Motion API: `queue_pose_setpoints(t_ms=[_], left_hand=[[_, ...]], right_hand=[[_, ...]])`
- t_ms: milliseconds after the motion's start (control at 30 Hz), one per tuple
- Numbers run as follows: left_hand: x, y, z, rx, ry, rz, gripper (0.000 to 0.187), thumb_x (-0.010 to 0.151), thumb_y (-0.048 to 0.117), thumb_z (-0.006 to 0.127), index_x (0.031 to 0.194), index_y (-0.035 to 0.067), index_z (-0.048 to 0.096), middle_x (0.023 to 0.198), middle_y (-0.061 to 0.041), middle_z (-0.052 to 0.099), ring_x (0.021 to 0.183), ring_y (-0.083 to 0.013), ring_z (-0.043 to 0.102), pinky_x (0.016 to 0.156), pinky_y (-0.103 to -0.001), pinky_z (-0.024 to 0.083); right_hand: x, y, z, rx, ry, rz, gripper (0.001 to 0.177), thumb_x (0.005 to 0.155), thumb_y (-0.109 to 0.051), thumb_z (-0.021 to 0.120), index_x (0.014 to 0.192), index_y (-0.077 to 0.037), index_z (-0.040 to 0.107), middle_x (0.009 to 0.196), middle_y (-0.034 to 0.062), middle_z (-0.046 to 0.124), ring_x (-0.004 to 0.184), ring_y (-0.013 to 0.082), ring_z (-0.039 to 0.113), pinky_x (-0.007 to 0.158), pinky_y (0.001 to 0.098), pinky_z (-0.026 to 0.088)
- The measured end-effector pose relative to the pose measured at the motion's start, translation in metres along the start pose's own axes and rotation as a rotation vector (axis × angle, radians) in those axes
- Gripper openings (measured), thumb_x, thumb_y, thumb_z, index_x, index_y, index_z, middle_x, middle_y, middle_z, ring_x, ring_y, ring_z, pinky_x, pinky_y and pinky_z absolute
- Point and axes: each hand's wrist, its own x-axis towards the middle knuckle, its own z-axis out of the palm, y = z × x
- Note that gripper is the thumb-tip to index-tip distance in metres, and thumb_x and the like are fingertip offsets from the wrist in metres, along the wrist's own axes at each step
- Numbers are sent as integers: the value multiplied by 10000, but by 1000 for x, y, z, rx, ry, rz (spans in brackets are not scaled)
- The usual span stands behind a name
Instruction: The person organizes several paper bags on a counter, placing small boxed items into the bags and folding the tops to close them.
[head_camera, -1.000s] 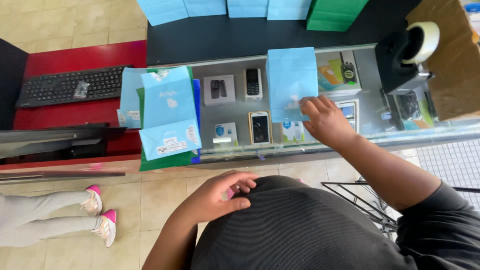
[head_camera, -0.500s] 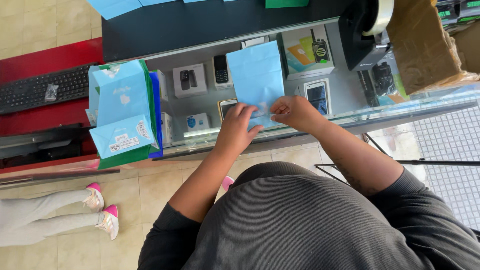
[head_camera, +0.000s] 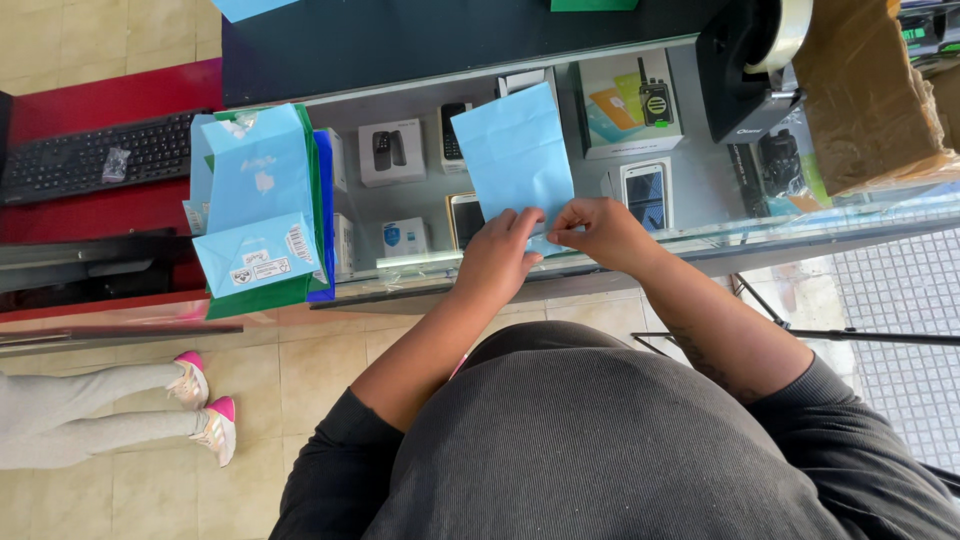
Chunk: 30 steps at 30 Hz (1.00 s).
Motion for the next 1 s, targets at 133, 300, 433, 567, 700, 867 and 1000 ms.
queue_pose_setpoints(t_ms=[133, 300, 433, 567, 700, 867, 1000], left_hand=[[0, 1, -5, 51, -10, 4, 712, 963, 185, 917, 1525, 220, 481, 1066, -71, 604, 973, -328, 748, 847, -466, 659], [8, 5, -25, -36, -79, 15, 713, 1046, 160, 859, 1641, 176, 466, 1106, -127, 612, 959, -353, 739, 785, -494, 651], [10, 7, -30, -39, -152, 7, 768, 1047, 163, 854, 1689, 149, 431, 1157, -155, 635, 999, -363, 758, 809, -497, 663], [13, -1, -25, -9, -191, 6, 786, 1033, 210, 866, 1694, 147, 445, 1171, -164, 649, 1009, -374, 758, 801, -497, 648], [10, 0, -24, 4, -188, 27, 770, 988, 237, 904, 1650, 183, 516, 1173, -109, 630, 1005, -352, 740, 804, -487, 644], [21, -8, -17, -67, 67, 82, 265, 1012, 286, 861, 1254, 251, 760, 1145, 2, 604, 1056, -345, 721, 864, -484, 645], [23, 3, -30, -177, 15, 20, 167, 1012, 233, 858, 1134, 266, 748, 1142, 54, 639, 1082, -298, 735, 889, -444, 638]], right_hand=[[-3, 5, 9, 199, 69, -41, 251, 1017, -172, 855, 1264, -147, 818, 1154, 74, 886, 1262, 244, 779, 1006, 352, 492], [-3, 6, 16, 321, 152, -61, 369, 986, -118, 888, 1333, -118, 764, 1188, 116, 882, 1292, 261, 748, 1090, 394, 474], [-1, 17, 20, 417, 127, -117, 408, 954, -9, 878, 1330, -87, 742, 1154, 117, 886, 1160, 222, 752, 1058, 360, 459], [-8, 14, 19, 440, 84, -127, 464, 949, -11, 893, 1371, -97, 721, 1097, 42, 882, 1012, 120, 657, 994, 290, 444], [-15, 10, 21, 434, 106, -118, 479, 958, -8, 876, 1397, -119, 718, 1072, 26, 888, 1005, 115, 669, 978, 303, 458], [-13, 11, 17, 312, 144, -146, 399, 980, -85, 899, 1342, -106, 733, 1096, 49, 892, 1165, 179, 787, 847, 249, 434], [-14, 22, 21, 266, 154, -151, 419, 980, -167, 928, 1346, -148, 725, 1094, 3, 890, 1169, 143, 769, 868, 247, 433]])
